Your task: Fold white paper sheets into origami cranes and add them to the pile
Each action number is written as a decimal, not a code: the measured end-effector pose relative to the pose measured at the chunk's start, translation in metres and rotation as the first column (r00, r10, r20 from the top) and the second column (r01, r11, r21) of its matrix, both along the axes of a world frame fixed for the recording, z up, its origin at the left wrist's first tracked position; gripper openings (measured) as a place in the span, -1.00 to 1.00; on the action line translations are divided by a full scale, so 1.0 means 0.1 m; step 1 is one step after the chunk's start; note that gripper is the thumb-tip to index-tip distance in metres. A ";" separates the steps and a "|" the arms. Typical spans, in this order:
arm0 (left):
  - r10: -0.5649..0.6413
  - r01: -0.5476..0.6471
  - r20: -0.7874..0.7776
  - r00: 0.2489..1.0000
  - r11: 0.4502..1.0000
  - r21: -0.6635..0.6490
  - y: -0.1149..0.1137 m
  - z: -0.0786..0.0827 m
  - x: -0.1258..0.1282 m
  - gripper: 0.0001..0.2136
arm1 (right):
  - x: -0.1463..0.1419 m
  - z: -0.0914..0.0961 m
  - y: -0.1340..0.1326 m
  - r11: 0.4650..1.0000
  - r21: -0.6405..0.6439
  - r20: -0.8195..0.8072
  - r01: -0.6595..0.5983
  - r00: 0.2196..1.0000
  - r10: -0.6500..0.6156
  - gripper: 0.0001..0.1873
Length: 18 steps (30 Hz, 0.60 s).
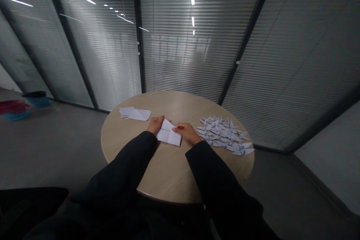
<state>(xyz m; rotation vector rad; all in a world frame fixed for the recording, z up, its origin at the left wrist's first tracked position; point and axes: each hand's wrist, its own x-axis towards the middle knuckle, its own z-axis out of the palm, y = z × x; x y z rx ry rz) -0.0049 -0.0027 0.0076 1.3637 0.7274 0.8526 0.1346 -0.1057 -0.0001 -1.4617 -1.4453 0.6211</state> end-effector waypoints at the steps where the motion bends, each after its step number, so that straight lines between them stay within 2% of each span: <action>1: -0.014 0.014 0.042 0.999 1.000 0.005 0.00 -0.01 -0.01 -0.65 | 0.00 0.00 0.00 1.000 0.000 0.000 0.002 1.000 -0.002 -0.71; 3: -0.005 0.001 0.084 0.996 0.999 0.042 0.02 -0.03 -0.01 -0.64 | 0.00 -0.01 0.00 1.000 -0.002 0.000 0.004 1.000 -0.004 -0.71; 8: 0.136 -0.134 -0.005 0.991 0.978 0.161 0.07 -0.07 0.00 -0.63 | 0.01 -0.05 0.04 1.000 -0.001 -0.034 0.002 0.999 -0.002 -0.70; 11: 0.183 -0.178 -0.015 0.983 0.968 0.177 0.08 -0.07 0.01 -0.61 | 0.01 -0.07 0.05 1.000 0.005 -0.058 -0.015 0.998 0.015 -0.69; 13: 0.166 -0.163 -0.007 0.986 0.973 0.162 0.06 -0.06 0.01 -0.59 | 0.01 -0.07 0.04 1.000 0.007 -0.051 -0.015 0.999 0.015 -0.69; 18: 0.027 -0.029 0.016 1.000 0.987 0.160 0.01 -0.02 0.00 -0.61 | 0.03 -0.04 0.01 0.999 0.033 -0.001 0.043 0.999 -0.043 -0.71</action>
